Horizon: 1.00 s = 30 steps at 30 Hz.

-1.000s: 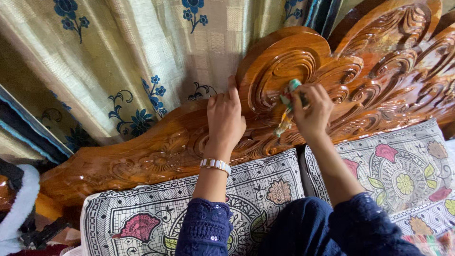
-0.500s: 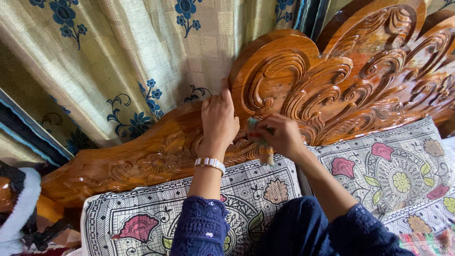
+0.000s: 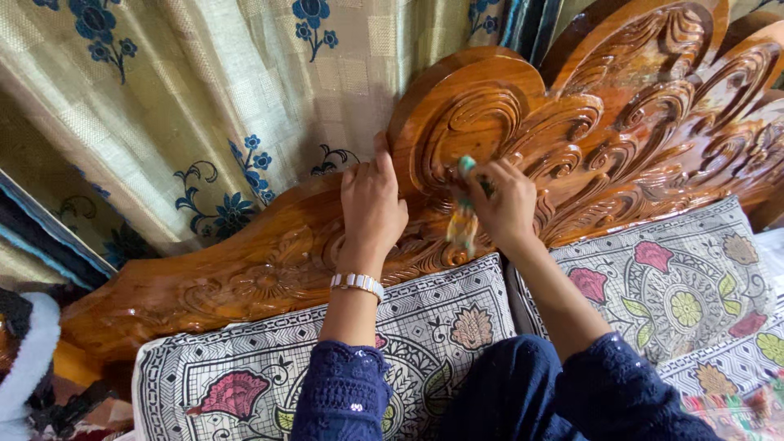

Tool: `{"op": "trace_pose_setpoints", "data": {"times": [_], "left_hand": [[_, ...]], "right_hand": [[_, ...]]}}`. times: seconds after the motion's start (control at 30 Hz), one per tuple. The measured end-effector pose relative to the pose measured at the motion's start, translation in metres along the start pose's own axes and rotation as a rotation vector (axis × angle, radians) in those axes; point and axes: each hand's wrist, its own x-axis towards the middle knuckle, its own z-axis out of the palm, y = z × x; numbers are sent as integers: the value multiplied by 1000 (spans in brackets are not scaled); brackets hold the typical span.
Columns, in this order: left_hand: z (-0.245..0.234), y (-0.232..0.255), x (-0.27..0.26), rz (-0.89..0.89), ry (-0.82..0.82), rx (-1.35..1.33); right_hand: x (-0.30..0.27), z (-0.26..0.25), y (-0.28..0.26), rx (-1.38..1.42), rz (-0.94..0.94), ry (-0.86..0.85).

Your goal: The person wipes a carved wooden headboard with a small green cloth, moving across the decorative patterns and cleaning the top edge.

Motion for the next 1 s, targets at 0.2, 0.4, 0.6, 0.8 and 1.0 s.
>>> {"op": "trace_pose_setpoints", "data": {"times": [0.2,0.4,0.6,0.8,1.0], "left_hand": [[-2,-2,-1,-8,-22,18],[0,-2,0,0,-22,23],[6,-4,2,6,-36,41],[-3,-2,2,-30,-76,3],[-10,8,1,-36,-95,-4]], "right_hand": [[-28,25,-2,27,102,-80],[-36,39,-12,-22,16,-116],[-35,41,-5,-67,-114,-179],[-45,15,26,-213,40,-279],[-58,-19,56,-35,-54,-461]]}}
